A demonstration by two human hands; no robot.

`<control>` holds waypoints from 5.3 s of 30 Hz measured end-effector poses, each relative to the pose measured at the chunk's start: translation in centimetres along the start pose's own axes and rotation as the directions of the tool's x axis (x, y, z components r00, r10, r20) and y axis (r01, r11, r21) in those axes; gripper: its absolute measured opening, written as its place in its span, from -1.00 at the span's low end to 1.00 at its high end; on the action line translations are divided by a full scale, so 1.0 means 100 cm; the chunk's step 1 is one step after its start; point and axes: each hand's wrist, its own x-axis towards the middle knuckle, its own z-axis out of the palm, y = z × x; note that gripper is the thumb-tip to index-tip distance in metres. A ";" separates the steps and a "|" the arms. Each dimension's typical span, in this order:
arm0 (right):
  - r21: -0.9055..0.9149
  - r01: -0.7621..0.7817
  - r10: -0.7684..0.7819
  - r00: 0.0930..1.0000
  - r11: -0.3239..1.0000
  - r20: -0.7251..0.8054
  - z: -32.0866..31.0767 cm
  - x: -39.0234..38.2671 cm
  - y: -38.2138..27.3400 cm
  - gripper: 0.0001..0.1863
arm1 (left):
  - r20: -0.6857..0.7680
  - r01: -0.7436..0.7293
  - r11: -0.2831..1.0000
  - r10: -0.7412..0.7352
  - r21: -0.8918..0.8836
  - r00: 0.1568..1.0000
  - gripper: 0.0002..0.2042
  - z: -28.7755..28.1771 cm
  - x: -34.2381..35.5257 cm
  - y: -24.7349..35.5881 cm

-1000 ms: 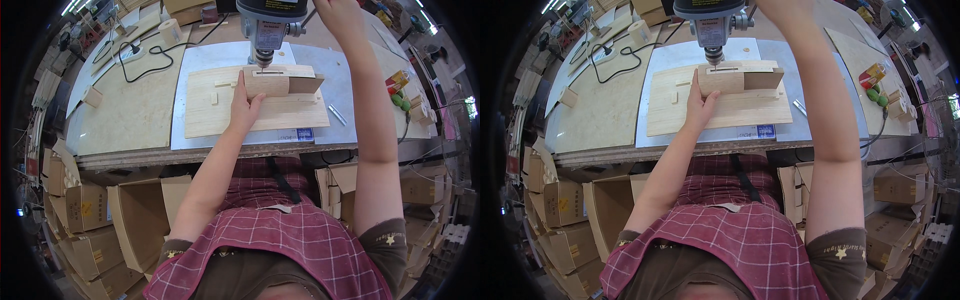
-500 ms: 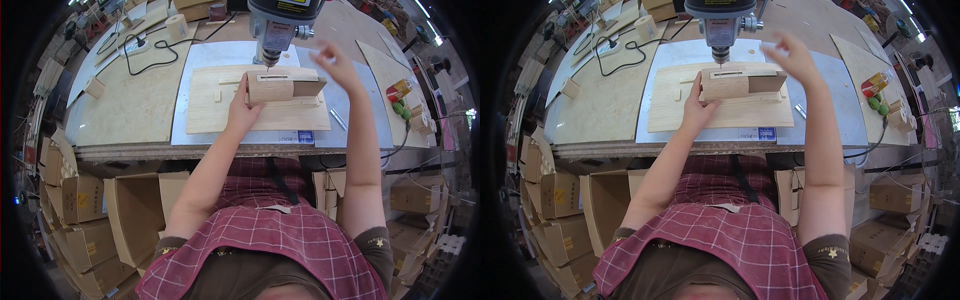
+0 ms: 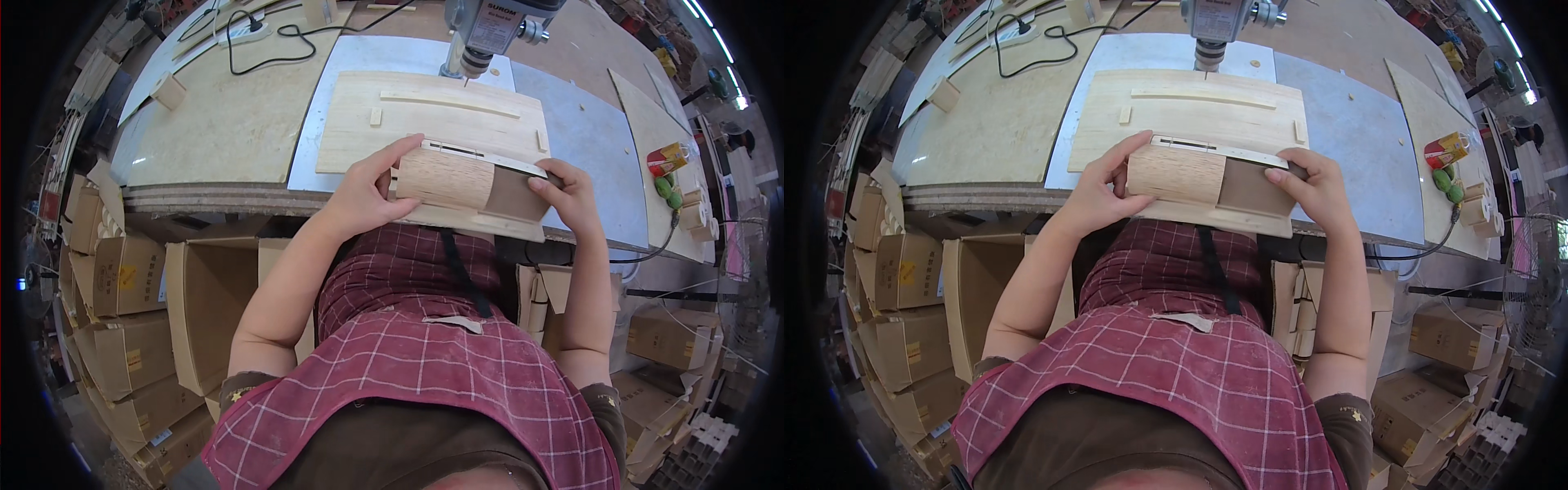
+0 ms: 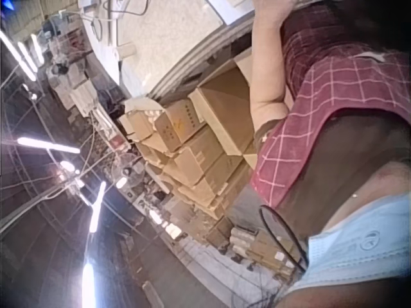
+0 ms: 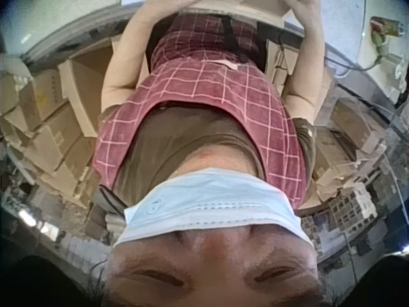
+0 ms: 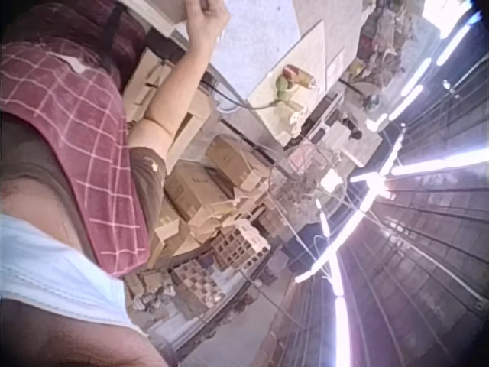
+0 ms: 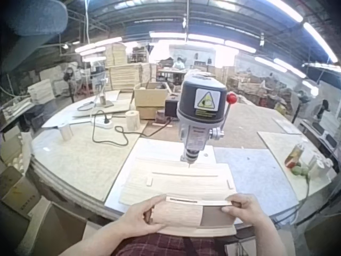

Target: Drilling slots into wooden cylinders using a drill press.

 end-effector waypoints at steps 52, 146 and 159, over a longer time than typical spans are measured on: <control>-0.448 0.636 -0.384 0.755 0.628 0.532 0.007 -0.088 -0.121 -0.64 | 0.125 0.010 0.929 0.038 -0.369 0.991 -0.40 -0.035 -0.110 0.099; -0.719 0.278 -0.151 0.960 0.637 0.237 0.033 -0.040 -0.012 -0.77 | -0.112 0.696 -0.171 -0.933 -0.697 -0.341 -0.43 -0.004 -0.467 -0.258; -0.669 0.308 -0.298 0.945 0.676 0.134 0.022 -0.036 -0.020 -0.75 | -0.367 0.591 0.252 -0.927 -0.767 -0.081 -0.54 -0.077 -0.417 -0.242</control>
